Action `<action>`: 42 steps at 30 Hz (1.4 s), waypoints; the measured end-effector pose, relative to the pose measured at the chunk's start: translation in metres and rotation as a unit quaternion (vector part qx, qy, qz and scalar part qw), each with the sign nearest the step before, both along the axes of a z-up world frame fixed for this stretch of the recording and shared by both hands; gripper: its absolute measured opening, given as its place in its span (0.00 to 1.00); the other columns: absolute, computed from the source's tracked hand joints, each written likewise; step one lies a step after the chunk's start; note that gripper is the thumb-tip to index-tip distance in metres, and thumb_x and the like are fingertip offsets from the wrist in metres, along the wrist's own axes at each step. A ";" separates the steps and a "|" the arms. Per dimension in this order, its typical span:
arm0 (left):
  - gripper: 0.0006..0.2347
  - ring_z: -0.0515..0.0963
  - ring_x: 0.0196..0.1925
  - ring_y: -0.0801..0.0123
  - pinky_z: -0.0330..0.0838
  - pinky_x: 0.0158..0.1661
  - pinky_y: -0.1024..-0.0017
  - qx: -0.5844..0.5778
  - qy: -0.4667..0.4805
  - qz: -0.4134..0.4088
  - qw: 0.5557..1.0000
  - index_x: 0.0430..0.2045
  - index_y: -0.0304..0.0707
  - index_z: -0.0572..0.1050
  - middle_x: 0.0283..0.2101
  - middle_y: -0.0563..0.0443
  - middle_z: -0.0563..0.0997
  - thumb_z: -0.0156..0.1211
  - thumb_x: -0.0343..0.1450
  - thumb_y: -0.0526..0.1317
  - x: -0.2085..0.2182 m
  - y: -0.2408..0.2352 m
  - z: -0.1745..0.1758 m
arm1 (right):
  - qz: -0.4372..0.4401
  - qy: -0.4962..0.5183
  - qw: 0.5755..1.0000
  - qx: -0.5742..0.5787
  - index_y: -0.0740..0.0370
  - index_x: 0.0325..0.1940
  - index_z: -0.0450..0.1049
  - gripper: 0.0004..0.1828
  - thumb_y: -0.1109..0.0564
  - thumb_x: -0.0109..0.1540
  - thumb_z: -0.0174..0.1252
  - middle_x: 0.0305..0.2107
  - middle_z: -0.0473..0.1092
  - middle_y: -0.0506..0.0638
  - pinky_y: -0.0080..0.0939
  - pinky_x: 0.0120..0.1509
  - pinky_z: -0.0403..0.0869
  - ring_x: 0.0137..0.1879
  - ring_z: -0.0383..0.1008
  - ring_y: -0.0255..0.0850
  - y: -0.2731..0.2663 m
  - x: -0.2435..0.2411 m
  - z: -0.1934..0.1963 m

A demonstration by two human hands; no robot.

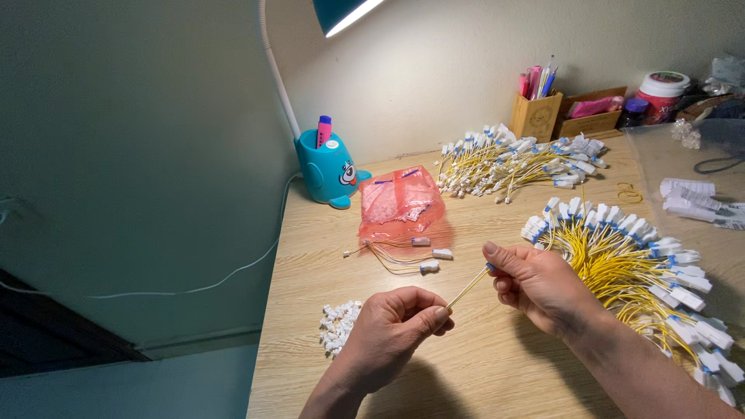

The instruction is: The person assembles small white plastic LED connectors onto yellow wires by hand. They repeatedly pick up a connector, slide it onto the end of a wire, and place the finished assembly on the table.

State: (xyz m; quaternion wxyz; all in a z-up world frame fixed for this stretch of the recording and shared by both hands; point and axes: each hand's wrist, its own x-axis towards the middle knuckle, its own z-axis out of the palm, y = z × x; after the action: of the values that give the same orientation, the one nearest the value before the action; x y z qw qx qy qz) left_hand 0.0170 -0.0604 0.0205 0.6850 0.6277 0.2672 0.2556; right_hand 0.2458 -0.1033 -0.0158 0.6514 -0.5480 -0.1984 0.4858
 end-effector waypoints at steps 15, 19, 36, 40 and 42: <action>0.05 0.76 0.28 0.77 0.72 0.34 0.80 0.036 0.200 0.074 0.976 0.27 0.36 0.81 0.25 0.51 0.81 0.60 0.67 0.37 -0.008 0.015 0.002 | 0.014 -0.070 0.995 -0.075 0.62 0.28 0.68 0.14 0.53 0.59 0.65 0.20 0.62 0.51 0.33 0.20 0.55 0.21 0.58 0.36 -0.006 0.008 -0.007; 0.08 0.73 0.23 0.81 0.65 0.29 0.83 0.055 0.274 0.061 0.958 0.32 0.42 0.82 0.25 0.56 0.82 0.56 0.65 0.34 -0.010 0.015 0.004 | -0.003 -0.112 0.990 -0.090 0.65 0.32 0.69 0.12 0.54 0.59 0.64 0.24 0.65 0.56 0.33 0.19 0.55 0.21 0.59 0.39 -0.004 0.008 -0.008; 0.06 0.80 0.37 0.74 0.69 0.42 0.72 0.240 0.410 0.053 0.878 0.23 0.58 0.82 0.28 0.63 0.84 0.57 0.61 0.44 -0.004 0.008 -0.008 | 0.188 -0.771 0.586 0.166 0.42 0.40 0.78 0.10 0.49 0.55 0.63 0.41 0.75 0.41 0.48 0.48 0.67 0.45 0.72 0.44 0.005 -0.019 -0.017; 0.06 0.80 0.37 0.73 0.69 0.42 0.71 0.257 0.400 0.062 0.878 0.23 0.57 0.82 0.29 0.64 0.84 0.57 0.60 0.43 -0.006 0.010 -0.008 | 0.251 -0.680 0.674 0.138 0.47 0.40 0.78 0.12 0.55 0.52 0.65 0.34 0.79 0.41 0.43 0.44 0.71 0.39 0.76 0.42 0.009 -0.006 -0.014; 0.04 0.80 0.37 0.74 0.69 0.43 0.73 0.229 0.402 0.055 0.885 0.22 0.55 0.82 0.29 0.63 0.84 0.59 0.62 0.42 -0.007 0.009 -0.004 | 0.201 -0.582 0.788 -0.027 0.49 0.47 0.80 0.14 0.53 0.58 0.59 0.43 0.80 0.42 0.31 0.54 0.74 0.48 0.80 0.32 0.001 0.000 0.002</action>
State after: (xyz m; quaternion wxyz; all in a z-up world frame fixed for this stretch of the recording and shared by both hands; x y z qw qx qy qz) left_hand 0.0102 -0.0513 0.0166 0.3409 0.8003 0.4879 0.0723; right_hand 0.2453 -0.1026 -0.0140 0.2850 -0.6919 -0.6324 0.2004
